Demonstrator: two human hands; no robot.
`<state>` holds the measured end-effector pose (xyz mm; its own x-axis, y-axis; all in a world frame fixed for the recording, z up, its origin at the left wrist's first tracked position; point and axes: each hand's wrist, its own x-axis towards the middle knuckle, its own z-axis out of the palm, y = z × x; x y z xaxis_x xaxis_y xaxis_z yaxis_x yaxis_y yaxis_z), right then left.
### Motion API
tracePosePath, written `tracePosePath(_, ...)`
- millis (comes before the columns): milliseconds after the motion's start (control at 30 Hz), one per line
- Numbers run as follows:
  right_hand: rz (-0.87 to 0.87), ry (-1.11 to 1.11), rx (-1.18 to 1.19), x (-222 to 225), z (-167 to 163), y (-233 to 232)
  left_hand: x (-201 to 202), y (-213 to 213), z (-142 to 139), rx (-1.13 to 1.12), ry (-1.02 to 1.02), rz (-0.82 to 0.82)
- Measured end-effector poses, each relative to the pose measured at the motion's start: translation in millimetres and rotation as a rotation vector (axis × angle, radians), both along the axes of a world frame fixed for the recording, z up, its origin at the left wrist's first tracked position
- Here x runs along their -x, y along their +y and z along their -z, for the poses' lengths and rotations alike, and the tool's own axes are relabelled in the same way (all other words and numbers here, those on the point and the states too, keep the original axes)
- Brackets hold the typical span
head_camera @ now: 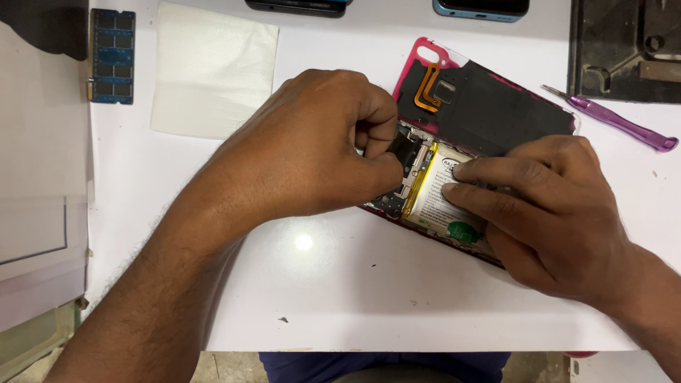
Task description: The person works on a disassembled smartphone on a white workbench, pressing and fitting a black adhesive sheet inside the phone body near the battery, then lifts the pink back cover and squeezes adhesive from a tube along its edge. They continue applying glue around the cover and handle the glue tube at the end.
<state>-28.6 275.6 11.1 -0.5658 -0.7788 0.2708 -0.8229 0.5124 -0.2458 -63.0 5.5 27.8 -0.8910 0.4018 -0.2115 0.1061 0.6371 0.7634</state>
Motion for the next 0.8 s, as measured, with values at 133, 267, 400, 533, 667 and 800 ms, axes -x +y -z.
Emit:
tracePosePath(133,0.009,-0.007,0.002,-0.8,0.2,-0.8,-0.4,-1.1,0.8,-0.009,0.007,0.006)
tracePosePath(267,0.011,0.001,-0.014,-1.5,0.0,-1.4,0.1,-1.6,1.0,-0.025,0.02,0.001)
tracePosePath(400,0.012,0.006,-0.036,-1.7,0.0,-2.1,-0.2,-2.1,0.7,-0.034,0.023,-0.004)
tracePosePath(533,-0.009,0.004,-0.036,-2.8,0.2,-3.3,-0.8,-1.5,0.7,-0.024,0.0,-0.011)
tracePosePath(667,0.01,0.01,-0.068,-5.4,-1.2,-3.8,-0.9,-2.3,0.7,-0.032,0.022,-0.001)
tracePosePath(800,0.0,0.023,-0.075,-4.9,-2.2,-7.2,-0.8,-1.4,1.4,0.01,0.001,-0.006)
